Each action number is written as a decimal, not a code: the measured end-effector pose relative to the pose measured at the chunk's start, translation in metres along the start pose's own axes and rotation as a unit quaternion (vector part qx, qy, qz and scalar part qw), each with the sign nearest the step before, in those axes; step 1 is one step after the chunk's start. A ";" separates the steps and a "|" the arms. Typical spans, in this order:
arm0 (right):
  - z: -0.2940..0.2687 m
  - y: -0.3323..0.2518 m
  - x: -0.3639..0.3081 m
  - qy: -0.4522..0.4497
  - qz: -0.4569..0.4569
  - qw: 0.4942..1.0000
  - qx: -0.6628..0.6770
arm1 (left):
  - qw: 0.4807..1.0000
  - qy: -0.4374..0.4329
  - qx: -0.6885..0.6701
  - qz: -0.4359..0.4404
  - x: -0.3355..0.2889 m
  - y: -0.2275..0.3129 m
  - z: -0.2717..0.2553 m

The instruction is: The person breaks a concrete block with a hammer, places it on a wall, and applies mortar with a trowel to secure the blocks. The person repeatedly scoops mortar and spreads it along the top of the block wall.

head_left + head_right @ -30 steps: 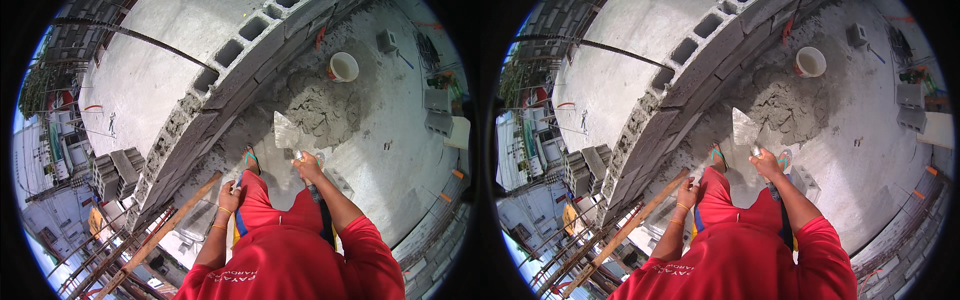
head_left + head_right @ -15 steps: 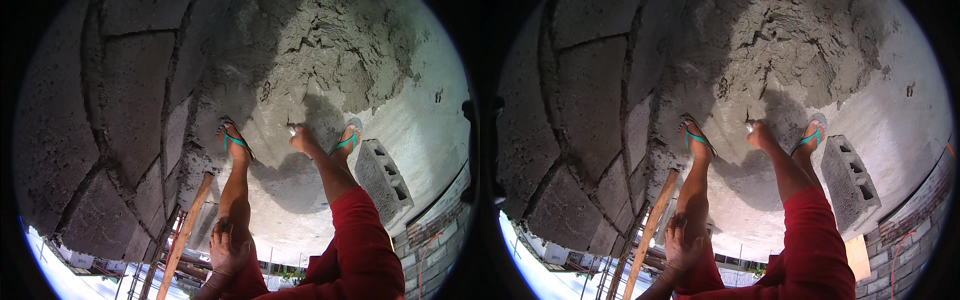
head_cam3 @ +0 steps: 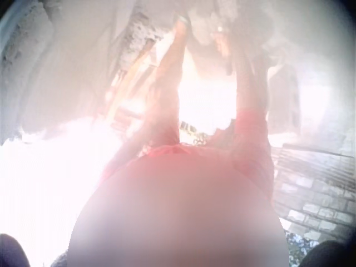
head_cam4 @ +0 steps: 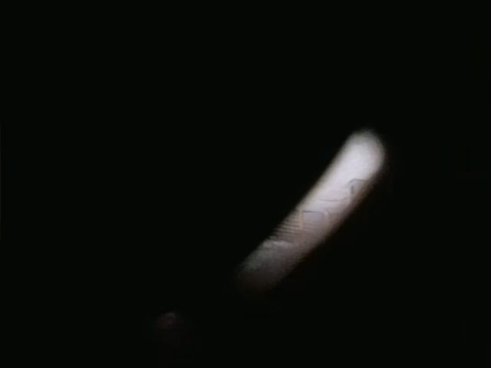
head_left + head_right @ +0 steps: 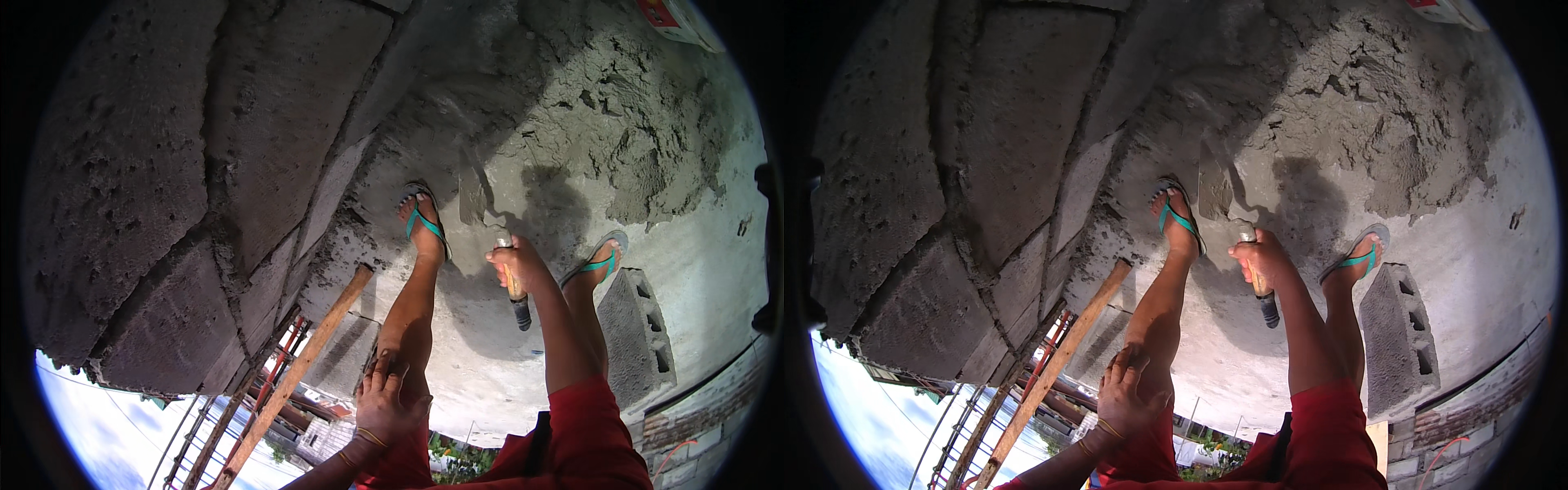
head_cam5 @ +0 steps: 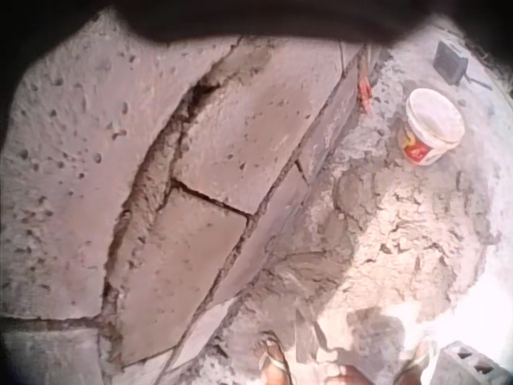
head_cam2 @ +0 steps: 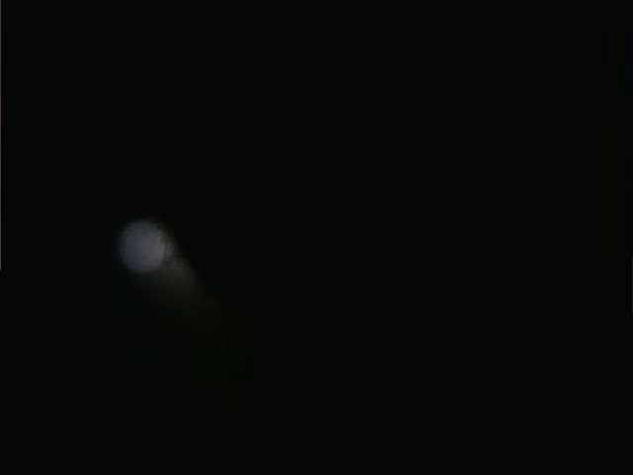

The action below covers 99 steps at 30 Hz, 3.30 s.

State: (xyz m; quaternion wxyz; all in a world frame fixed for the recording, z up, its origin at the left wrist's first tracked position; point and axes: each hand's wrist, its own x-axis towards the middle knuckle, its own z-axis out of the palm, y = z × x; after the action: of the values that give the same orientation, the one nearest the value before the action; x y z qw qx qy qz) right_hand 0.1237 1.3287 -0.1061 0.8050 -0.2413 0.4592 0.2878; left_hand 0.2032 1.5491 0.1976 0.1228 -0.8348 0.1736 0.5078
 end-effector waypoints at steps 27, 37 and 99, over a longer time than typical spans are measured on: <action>0.054 -0.065 0.177 0.193 -0.141 0.962 0.132 | 0.998 0.021 0.047 0.033 0.010 -0.002 -0.021; -0.034 -0.022 0.010 0.060 -0.108 0.961 0.249 | 0.999 -0.002 0.018 0.048 0.008 -0.008 -0.013; -0.084 0.060 0.086 0.467 -0.186 0.846 -0.178 | 0.992 -0.007 0.092 0.090 0.014 -0.018 -0.007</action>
State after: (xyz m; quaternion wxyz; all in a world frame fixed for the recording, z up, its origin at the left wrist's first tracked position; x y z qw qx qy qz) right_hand 0.0671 1.3379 -0.2276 0.4769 -0.5674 0.6683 0.0630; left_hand 0.2223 1.5608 0.1889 0.1538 -0.7975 0.2929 0.5045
